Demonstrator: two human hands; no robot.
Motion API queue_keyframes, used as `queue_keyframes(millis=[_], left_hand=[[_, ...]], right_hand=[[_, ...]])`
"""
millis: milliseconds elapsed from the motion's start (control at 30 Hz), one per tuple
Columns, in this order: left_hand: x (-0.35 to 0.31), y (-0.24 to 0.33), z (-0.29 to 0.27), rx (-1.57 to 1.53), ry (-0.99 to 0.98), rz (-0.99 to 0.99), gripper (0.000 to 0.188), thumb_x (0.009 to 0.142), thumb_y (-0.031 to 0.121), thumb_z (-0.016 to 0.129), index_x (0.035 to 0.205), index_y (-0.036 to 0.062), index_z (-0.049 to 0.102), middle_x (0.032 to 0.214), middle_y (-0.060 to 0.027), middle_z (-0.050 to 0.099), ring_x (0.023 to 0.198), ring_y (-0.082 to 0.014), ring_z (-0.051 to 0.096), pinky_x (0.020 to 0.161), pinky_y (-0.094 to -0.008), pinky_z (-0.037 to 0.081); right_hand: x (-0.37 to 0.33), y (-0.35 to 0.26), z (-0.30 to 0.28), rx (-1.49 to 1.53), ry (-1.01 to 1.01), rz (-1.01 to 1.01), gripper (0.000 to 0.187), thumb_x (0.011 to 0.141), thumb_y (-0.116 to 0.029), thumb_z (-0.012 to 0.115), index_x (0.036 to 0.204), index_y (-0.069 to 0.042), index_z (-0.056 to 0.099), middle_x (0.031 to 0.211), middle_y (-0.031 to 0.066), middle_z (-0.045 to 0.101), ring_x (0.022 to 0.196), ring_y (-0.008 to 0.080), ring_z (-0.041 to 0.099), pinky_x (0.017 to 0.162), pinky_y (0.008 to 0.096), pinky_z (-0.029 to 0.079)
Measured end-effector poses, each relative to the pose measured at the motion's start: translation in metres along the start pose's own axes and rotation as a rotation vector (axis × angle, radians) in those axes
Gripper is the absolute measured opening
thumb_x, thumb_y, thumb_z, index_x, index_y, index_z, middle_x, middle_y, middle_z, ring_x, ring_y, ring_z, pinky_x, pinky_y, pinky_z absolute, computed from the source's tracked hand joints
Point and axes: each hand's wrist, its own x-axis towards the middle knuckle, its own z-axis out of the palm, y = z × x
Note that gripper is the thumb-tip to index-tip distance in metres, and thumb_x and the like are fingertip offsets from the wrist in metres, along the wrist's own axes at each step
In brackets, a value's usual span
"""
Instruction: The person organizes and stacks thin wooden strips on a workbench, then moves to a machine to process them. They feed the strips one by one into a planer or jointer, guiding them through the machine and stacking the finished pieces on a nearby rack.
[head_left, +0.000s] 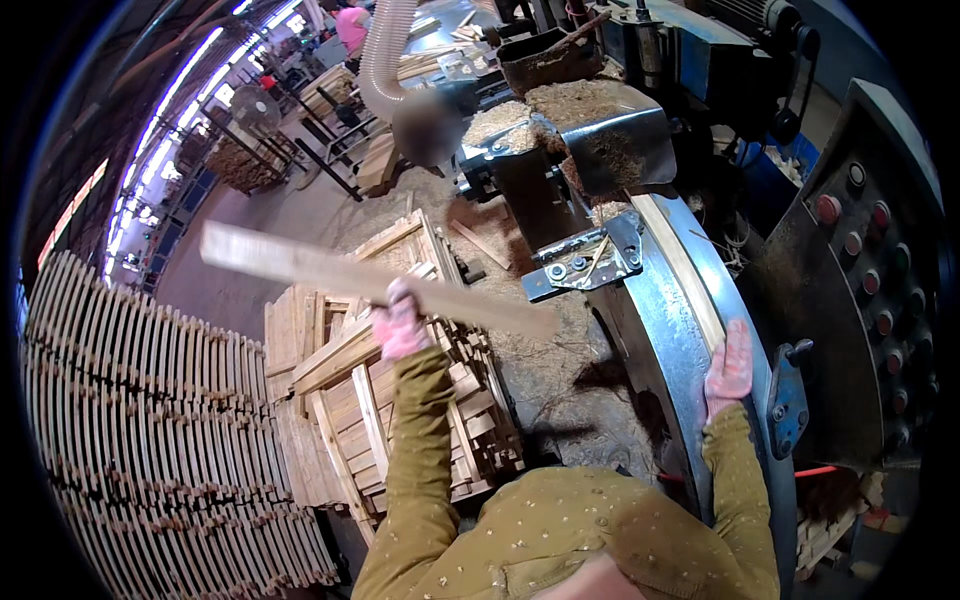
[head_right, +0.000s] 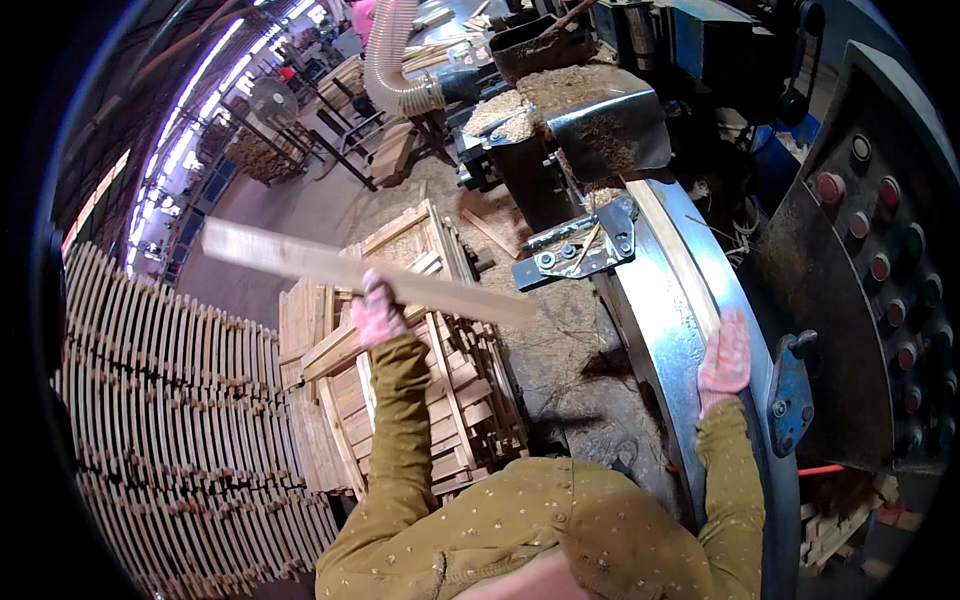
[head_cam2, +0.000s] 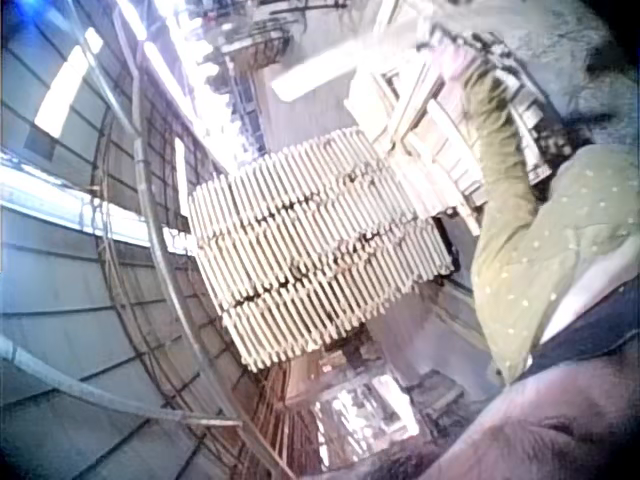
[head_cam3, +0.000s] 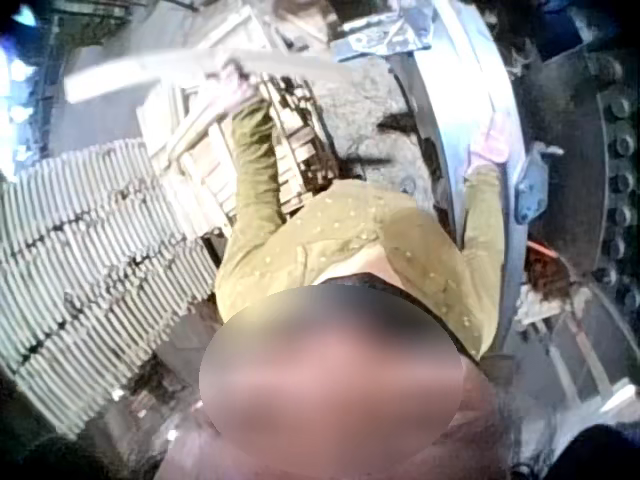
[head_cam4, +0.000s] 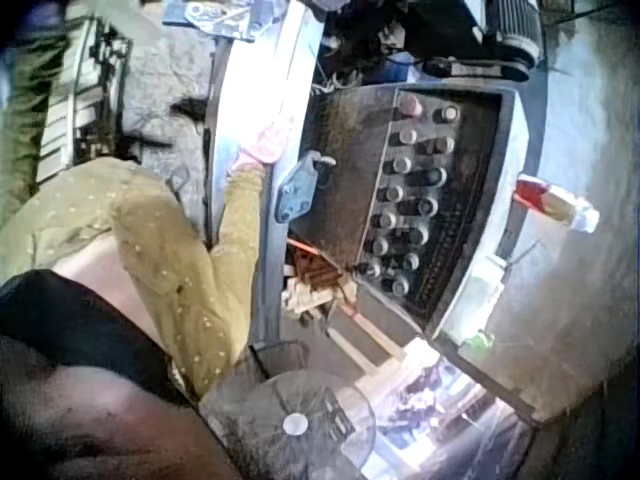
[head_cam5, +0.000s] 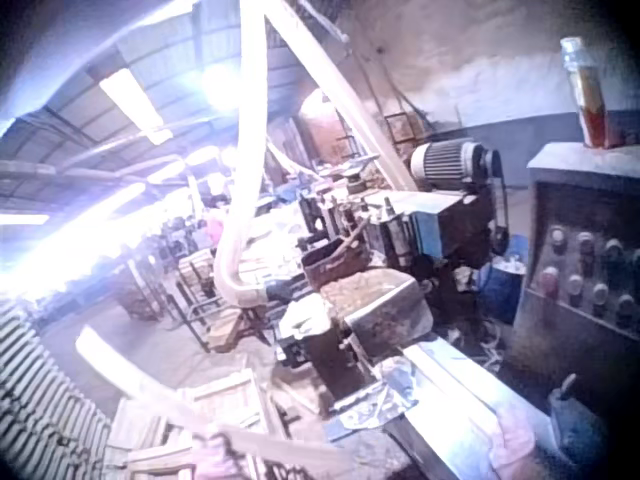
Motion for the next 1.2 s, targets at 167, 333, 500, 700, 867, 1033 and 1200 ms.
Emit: queue_keyframes(millis=[167,333,500,700,867,1033,1200], left_hand=[[-0.142,-0.004,0.148,0.159,-0.704,0.098,0.034,0.087,0.007,0.062,0.118,0.0019,0.050,0.106,-0.0095,0.056,0.089,-0.0171,0.057,0.074,-0.0317,0.052],[-0.262,-0.065,0.180,0.400,-0.901,-0.236,0.040,0.087,0.033,0.068,0.105,-0.0002,0.057,0.090,-0.0093,0.062,0.077,-0.0157,0.060,0.070,-0.0315,0.052],[-0.300,-0.121,0.088,0.396,-1.434,-0.830,0.057,0.091,0.037,0.064,0.131,-0.0012,0.049,0.100,-0.0092,0.064,0.077,-0.0143,0.060,0.070,-0.0280,0.052],[-0.187,-0.139,0.007,0.185,-0.758,-0.814,0.044,0.088,0.025,0.066,0.123,0.0019,0.053,0.089,-0.0053,0.063,0.069,-0.0140,0.061,0.057,-0.0284,0.053],[0.022,-0.153,-0.118,0.224,0.009,-0.644,0.025,0.089,0.031,0.056,0.083,0.0074,0.060,0.067,-0.0101,0.059,0.052,-0.0203,0.054,0.052,-0.0341,0.051],[0.160,-0.147,-0.230,0.230,0.739,-0.551,0.070,0.086,0.059,0.057,0.124,0.0000,0.054,0.105,-0.0164,0.063,0.083,-0.0310,0.061,0.080,-0.0427,0.049],[0.214,-0.151,-0.239,0.032,0.522,-0.589,0.066,0.087,0.056,0.059,0.130,0.0074,0.052,0.105,-0.0130,0.063,0.087,-0.0290,0.056,0.088,-0.0446,0.043]], right_hand=[[0.046,-0.029,0.015,0.306,-0.069,0.142,0.054,0.095,-0.031,0.056,0.141,-0.006,0.040,0.137,0.0190,0.048,0.125,0.0325,0.049,0.106,0.0393,0.038],[0.001,-0.043,-0.028,0.065,0.126,-0.157,0.062,0.082,-0.027,0.072,0.134,-0.001,0.049,0.125,0.0200,0.058,0.114,0.0363,0.056,0.097,0.0444,0.044],[-0.140,-0.049,-0.207,-0.434,-0.560,0.242,0.058,0.089,-0.033,0.062,0.133,0.002,0.049,0.120,0.0259,0.056,0.107,0.0399,0.054,0.093,0.0459,0.043],[-0.153,-0.050,-0.190,-0.637,-0.510,0.240,0.058,0.092,-0.035,0.059,0.133,0.003,0.048,0.121,0.0262,0.055,0.108,0.0401,0.054,0.093,0.0449,0.043],[-0.037,-0.040,-0.061,-0.391,-0.067,0.032,0.055,0.094,-0.030,0.058,0.136,0.003,0.045,0.128,0.0257,0.054,0.112,0.0396,0.055,0.097,0.0430,0.043],[0.040,-0.040,0.006,-0.339,-0.217,0.115,0.058,0.094,-0.030,0.055,0.140,0.002,0.039,0.127,0.0295,0.052,0.113,0.0454,0.052,0.096,0.0451,0.043],[0.050,-0.057,0.042,-0.047,-0.210,0.124,0.058,0.091,-0.017,0.061,0.141,0.002,0.037,0.135,0.0237,0.048,0.125,0.0350,0.048,0.107,0.0384,0.036]])
